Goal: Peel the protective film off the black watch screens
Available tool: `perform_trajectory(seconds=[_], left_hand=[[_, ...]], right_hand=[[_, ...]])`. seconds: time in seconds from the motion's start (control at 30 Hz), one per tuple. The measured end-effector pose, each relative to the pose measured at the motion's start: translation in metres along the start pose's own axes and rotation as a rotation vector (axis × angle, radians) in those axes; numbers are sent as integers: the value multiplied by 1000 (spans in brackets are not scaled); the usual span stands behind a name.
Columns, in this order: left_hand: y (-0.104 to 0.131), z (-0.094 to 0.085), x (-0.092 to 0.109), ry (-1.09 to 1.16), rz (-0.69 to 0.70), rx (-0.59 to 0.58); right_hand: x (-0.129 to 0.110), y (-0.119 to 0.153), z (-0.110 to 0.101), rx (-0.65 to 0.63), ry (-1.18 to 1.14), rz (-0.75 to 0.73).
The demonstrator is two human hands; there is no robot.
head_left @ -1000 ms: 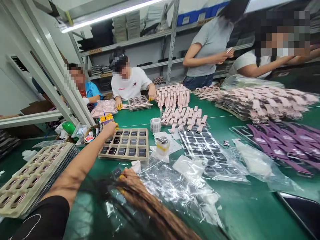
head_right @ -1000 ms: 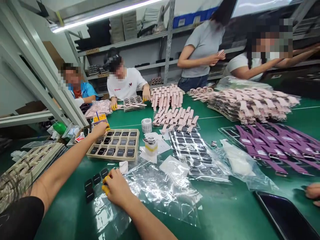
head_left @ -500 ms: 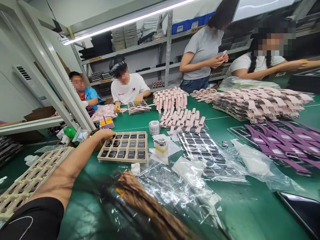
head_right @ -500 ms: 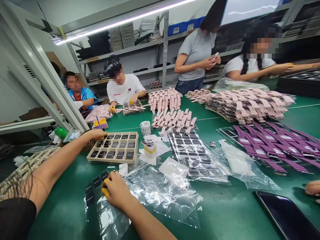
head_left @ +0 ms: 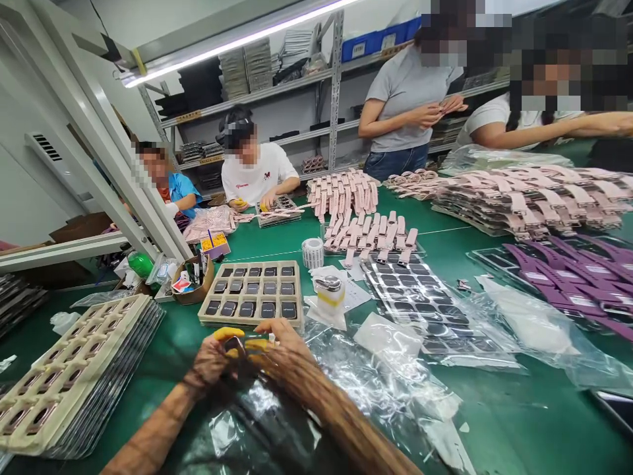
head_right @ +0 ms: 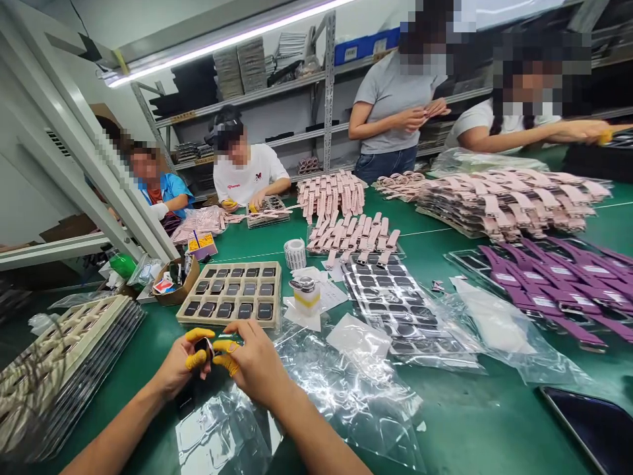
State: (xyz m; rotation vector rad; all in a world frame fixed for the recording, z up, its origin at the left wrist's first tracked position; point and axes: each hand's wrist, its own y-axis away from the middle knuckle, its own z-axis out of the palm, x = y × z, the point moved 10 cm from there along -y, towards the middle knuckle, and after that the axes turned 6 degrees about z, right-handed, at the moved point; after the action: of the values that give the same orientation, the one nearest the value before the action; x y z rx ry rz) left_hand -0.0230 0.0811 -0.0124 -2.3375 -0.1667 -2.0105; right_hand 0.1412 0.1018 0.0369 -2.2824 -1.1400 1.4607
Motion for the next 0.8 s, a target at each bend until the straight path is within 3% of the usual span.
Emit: perform_trajectory(seconds=[0.13, 0.33, 0.4, 0.47, 0.5, 0.57, 0.63, 0.67, 0.73, 0.8], left_hand=[[8, 28, -9, 248, -118, -140], [12, 38, -28, 342, -228, -227], [13, 40, -31, 409, -231, -249], [8, 34, -31, 485, -197, -188], [4, 29, -30, 499, -169, -134], [-3, 16, -29, 470, -103, -20], [-8, 7, -29, 416, -56, 70], [-9, 5, -29, 399, -49, 87], [-9, 7, -30, 394, -56, 85], [-7, 11, -32, 399, -80, 59]], right_hand=[[7, 6, 7, -31, 27, -53], [-1, 10, 13, -100, -123, -77], [3, 7, 1, -66, -265, 14], [17, 6, -13, -22, -527, 207], [24, 8, -13, -56, -656, 323], [27, 17, 2, -277, -740, 524], [29, 32, 17, -515, -479, 632], [33, 37, 19, -566, -271, 645], [43, 34, 13, -505, 108, 622], [49, 25, -2, -309, 366, 602]])
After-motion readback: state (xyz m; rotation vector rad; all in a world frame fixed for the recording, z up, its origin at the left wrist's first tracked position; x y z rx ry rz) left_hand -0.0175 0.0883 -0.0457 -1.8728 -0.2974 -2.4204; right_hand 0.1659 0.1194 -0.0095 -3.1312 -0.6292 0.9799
